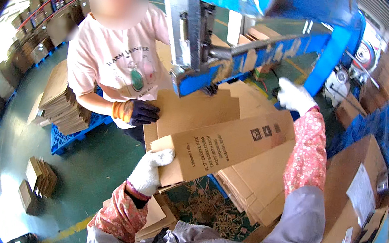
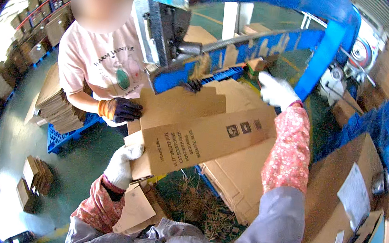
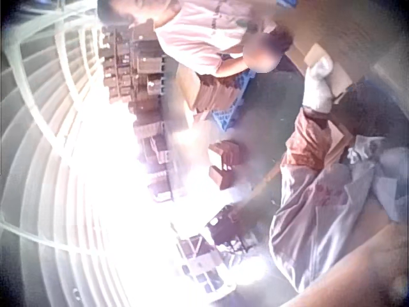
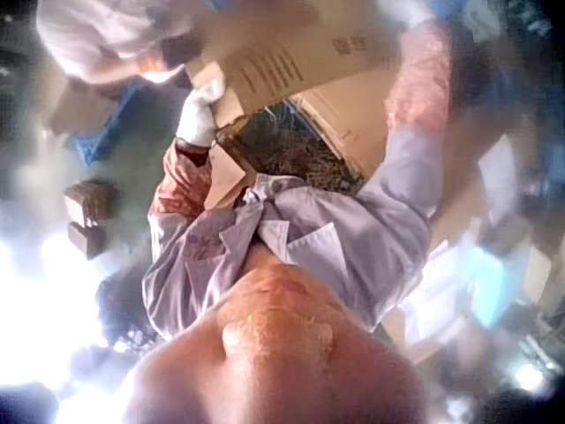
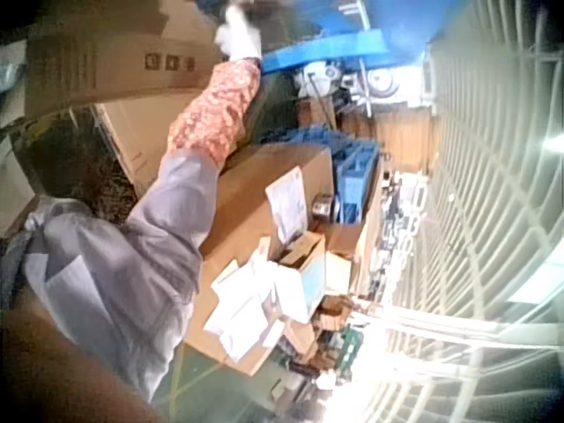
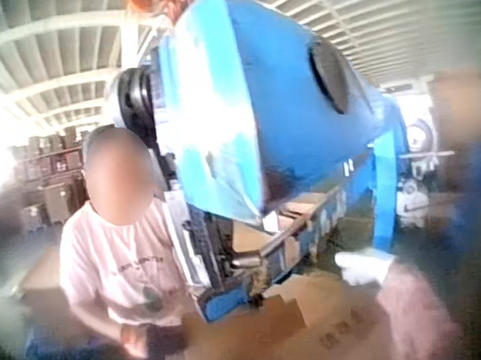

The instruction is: The person repeatedly picks up flat cardboard boxes from a stack and places them onto a blue machine with the help of another person. They then move the boxes to a different stack on the floor.

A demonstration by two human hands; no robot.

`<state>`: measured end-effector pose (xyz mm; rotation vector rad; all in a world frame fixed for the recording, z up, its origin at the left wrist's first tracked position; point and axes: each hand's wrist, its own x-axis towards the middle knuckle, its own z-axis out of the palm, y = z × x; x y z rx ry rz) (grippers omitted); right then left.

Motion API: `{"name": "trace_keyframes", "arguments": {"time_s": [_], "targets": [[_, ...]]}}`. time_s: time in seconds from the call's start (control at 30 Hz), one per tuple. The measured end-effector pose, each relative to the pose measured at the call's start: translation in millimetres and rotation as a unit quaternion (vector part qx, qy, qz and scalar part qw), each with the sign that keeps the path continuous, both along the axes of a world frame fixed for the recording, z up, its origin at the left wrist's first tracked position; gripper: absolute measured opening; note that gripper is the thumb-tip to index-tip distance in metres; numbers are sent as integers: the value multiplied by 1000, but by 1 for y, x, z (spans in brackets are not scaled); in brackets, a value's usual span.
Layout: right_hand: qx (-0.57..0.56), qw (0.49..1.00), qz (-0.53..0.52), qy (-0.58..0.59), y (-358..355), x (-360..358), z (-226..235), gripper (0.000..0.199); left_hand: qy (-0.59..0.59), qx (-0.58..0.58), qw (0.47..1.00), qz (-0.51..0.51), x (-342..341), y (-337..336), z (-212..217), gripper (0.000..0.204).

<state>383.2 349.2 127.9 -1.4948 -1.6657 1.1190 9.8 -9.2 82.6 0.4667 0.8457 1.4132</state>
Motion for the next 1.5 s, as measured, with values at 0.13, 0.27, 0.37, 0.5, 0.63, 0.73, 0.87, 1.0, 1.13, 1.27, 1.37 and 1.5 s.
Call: {"name": "trace_keyframes", "arguments": {"time_s": [0.13,0.27,0.37,0.5,0.63,0.73,0.87,1.0,1.13,1.27,1.37,1.5], "targets": [[111,985,35,-126,-11,-17,22,67,-2,-10,999,33,-13,-4,19,47],[-104,988,4,-111,-14,-2,26,73,25,-9,1000,-6,-18,-6,44,46],[-133,987,34,-89,-16,13,6,65,31,-19,999,-15,-8,-6,50,47],[-180,980,58,-65,-24,30,-4,68,55,-15,998,-12,-10,7,49,46],[-161,984,47,-57,-1,44,-47,76,22,27,999,19,-13,15,40,45],[-68,991,30,112,2,41,-43,92,-14,59,998,26,-1,25,59,47],[49,927,110,355,15,23,-8,88,-41,93,994,26,6,33,71,46],[69,928,89,356,28,3,40,66,-92,102,991,4,-1,50,70,43],[86,951,40,293,55,-18,56,49,-77,33,994,65,-5,58,59,49],[96,945,49,309,95,-51,63,44,-24,136,978,159,-2,39,55,51],[98,951,38,290,123,-64,64,42,258,172,932,186,-11,18,20,61],[46,972,11,228,140,-72,63,42,308,127,917,218,13,9,52,63]]}}
